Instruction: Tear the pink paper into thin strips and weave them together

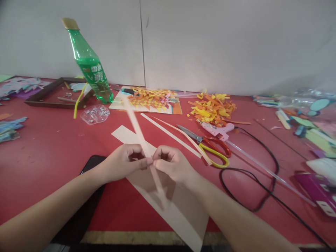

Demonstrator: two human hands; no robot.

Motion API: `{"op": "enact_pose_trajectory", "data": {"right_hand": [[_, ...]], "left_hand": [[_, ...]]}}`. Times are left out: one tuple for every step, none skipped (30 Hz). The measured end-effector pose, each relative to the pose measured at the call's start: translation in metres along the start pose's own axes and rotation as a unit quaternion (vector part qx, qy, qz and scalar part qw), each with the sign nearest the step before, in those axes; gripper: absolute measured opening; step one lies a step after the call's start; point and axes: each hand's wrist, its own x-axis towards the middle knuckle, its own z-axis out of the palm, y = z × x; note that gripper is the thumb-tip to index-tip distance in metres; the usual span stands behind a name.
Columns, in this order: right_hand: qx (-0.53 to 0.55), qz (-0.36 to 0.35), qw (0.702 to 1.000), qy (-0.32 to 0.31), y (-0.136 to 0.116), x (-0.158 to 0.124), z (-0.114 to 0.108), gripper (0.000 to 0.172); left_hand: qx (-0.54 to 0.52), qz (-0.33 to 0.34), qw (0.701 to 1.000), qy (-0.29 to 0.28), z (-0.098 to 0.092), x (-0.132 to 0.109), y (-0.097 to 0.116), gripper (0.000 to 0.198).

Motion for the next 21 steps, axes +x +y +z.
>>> {"op": "enact_pose_trajectory", "data": {"right_hand": [[0.006,-0.003,1.0,-0.001,0.001,0.0,0.0,0.007],[0.011,-0.005,1.0,-0.002,0.001,0.0,0.0,0.007],[0.013,-0.007,1.0,-0.002,0.001,0.0,0.0,0.008],[0.011,-0.007,1.0,-0.002,0.001,0.0,0.0,0.009],[0.007,-0.008,1.0,-0.001,0.001,0.0,0.0,0.009],[0.002,-0.01,1.0,0.003,0.0,0.0,0.001,0.009],[-0.005,-0.011,1.0,0.005,-0.001,0.0,0.001,0.008],[-0.011,-0.01,1.0,0.006,-0.002,0.0,0.001,0.008],[-0.015,-0.008,1.0,0.008,-0.003,0.0,0.001,0.007],[-0.014,-0.006,1.0,0.009,-0.004,0.0,0.001,0.007],[-0.009,-0.005,1.0,0.01,-0.004,0.0,0.001,0.006],[-0.001,-0.003,1.0,0.01,-0.004,0.0,0.001,0.006],[0.007,0.0,1.0,0.01,-0.004,0.0,0.001,0.006],[0.018,0.005,1.0,0.009,-0.004,-0.001,0.0,0.006],[0.029,0.011,0.999,0.006,-0.003,-0.001,-0.001,0.007],[0.04,0.017,0.999,0.003,-0.001,-0.001,-0.002,0.007],[0.052,0.021,0.998,-0.002,0.0,-0.001,-0.004,0.007],[0.065,0.02,0.998,-0.007,0.002,-0.001,-0.005,0.007],[0.078,0.013,0.997,-0.011,0.004,-0.001,-0.007,0.006],[0.091,0.005,0.996,-0.015,0.005,-0.001,-0.009,0.007],[0.103,-0.004,0.995,-0.014,0.006,0.0,-0.01,0.007]], "left_hand": [[-0.015,0.0,1.0,0.008,0.001,0.0,0.0,0.03],[-0.041,0.0,0.999,0.011,0.001,0.0,0.0,0.029],[-0.072,-0.002,0.997,0.007,0.001,0.001,0.001,0.028],[-0.101,-0.004,0.995,0.002,0.001,0.001,0.001,0.026],[-0.125,-0.004,0.992,0.0,0.002,0.002,0.001,0.026],[-0.143,-0.004,0.99,0.005,0.002,0.003,0.002,0.025],[-0.157,-0.005,0.987,0.016,0.002,0.004,0.002,0.025],[-0.173,-0.005,0.984,0.035,0.002,0.004,0.002,0.024],[-0.191,-0.007,0.98,0.061,0.002,0.005,0.002,0.024],[-0.21,-0.009,0.974,0.087,0.001,0.005,0.002,0.023],[-0.228,-0.011,0.967,0.113,0.001,0.005,0.002,0.023],[-0.245,-0.012,0.96,0.137,0.0,0.006,0.002,0.023],[-0.258,-0.012,0.952,0.162,-0.001,0.006,0.001,0.024],[-0.271,-0.011,0.944,0.187,-0.002,0.007,0.001,0.024],[-0.285,-0.008,0.935,0.212,-0.003,0.007,0.0,0.024],[-0.301,-0.002,0.924,0.236,-0.005,0.008,-0.001,0.023],[-0.321,0.006,0.911,0.261,-0.007,0.009,-0.002,0.023],[-0.341,0.015,0.896,0.284,-0.01,0.01,-0.002,0.023],[-0.362,0.024,0.88,0.307,-0.012,0.012,-0.003,0.023],[-0.381,0.032,0.864,0.328,-0.013,0.013,-0.004,0.023],[-0.396,0.036,0.851,0.343,-0.014,0.013,-0.004,0.023]]}}
